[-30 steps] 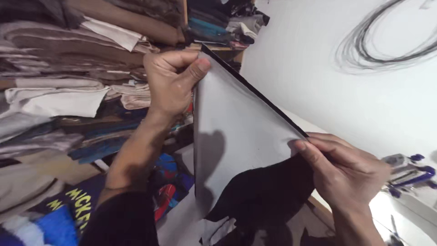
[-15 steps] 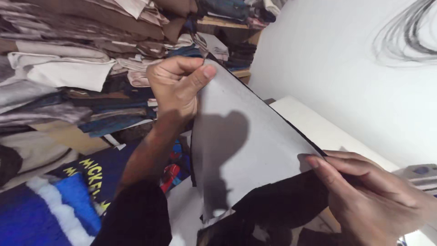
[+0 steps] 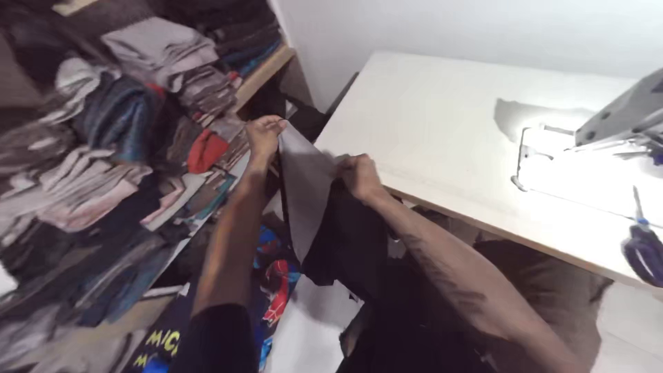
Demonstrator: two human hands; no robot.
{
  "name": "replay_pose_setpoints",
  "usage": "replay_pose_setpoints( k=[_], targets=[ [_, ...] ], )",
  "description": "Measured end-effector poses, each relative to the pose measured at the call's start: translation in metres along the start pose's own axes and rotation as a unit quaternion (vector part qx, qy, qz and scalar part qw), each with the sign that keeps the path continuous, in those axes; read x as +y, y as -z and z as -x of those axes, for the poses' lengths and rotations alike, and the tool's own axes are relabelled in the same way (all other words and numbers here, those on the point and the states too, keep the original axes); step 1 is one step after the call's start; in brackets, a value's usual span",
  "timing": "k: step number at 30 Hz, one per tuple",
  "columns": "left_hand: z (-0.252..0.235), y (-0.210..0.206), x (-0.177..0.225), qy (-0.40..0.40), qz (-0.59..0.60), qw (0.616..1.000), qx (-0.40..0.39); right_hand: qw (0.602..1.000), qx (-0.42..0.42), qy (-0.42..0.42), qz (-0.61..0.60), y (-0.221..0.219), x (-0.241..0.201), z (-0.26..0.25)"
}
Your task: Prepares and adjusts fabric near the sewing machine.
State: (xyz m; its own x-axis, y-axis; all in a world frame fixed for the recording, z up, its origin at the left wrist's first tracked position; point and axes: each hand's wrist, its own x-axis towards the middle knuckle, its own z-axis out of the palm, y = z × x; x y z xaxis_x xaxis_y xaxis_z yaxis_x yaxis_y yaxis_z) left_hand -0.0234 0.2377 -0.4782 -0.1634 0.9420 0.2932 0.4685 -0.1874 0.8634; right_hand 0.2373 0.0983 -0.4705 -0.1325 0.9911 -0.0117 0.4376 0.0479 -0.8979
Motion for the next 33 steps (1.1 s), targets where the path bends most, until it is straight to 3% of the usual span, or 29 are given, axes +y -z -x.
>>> replay_pose_setpoints(
  k=[5, 9, 13, 16, 18, 21, 24, 28, 33],
  targets=[
    [-0.063, -0.095, -0.003, 0.009, -0.144, 0.986, -0.089, 0.993, 0.012, -0.098, -0.07, -0.005, 0.019, -0.036],
    [-0.078, -0.182, 0.033, -0.103, -0.172, 0.964, -0.177, 0.987, 0.061, -0.103, -0.109, 0.013, 0.03, -0.036],
    [-0.038, -0.291, 0.104, -0.259, -0.093, 0.908, -0.316, 0.948, 0.243, -0.016, -0.203, 0.06, 0.081, 0.019],
    [0.024, -0.352, 0.151, -0.346, 0.032, 0.86, -0.373, 0.918, 0.291, 0.024, -0.269, 0.101, 0.109, 0.098],
    [0.072, -0.381, 0.184, -0.373, 0.105, 0.824, -0.414, 0.918, 0.313, 0.02, -0.244, 0.124, 0.122, 0.157],
    [0.131, -0.412, 0.223, -0.384, 0.144, 0.778, -0.475, 0.908, 0.352, 0.001, -0.227, 0.144, 0.136, 0.231],
    [0.166, -0.435, 0.241, -0.364, 0.076, 0.773, -0.514, 0.88, 0.403, -0.043, -0.248, 0.146, 0.148, 0.269],
    [0.179, -0.448, 0.252, -0.296, -0.045, 0.787, -0.54, 0.848, 0.451, -0.065, -0.272, 0.143, 0.163, 0.278],
    [0.169, -0.448, 0.256, -0.316, -0.096, 0.763, -0.556, 0.844, 0.442, -0.059, -0.296, 0.15, 0.176, 0.277]
  ],
)
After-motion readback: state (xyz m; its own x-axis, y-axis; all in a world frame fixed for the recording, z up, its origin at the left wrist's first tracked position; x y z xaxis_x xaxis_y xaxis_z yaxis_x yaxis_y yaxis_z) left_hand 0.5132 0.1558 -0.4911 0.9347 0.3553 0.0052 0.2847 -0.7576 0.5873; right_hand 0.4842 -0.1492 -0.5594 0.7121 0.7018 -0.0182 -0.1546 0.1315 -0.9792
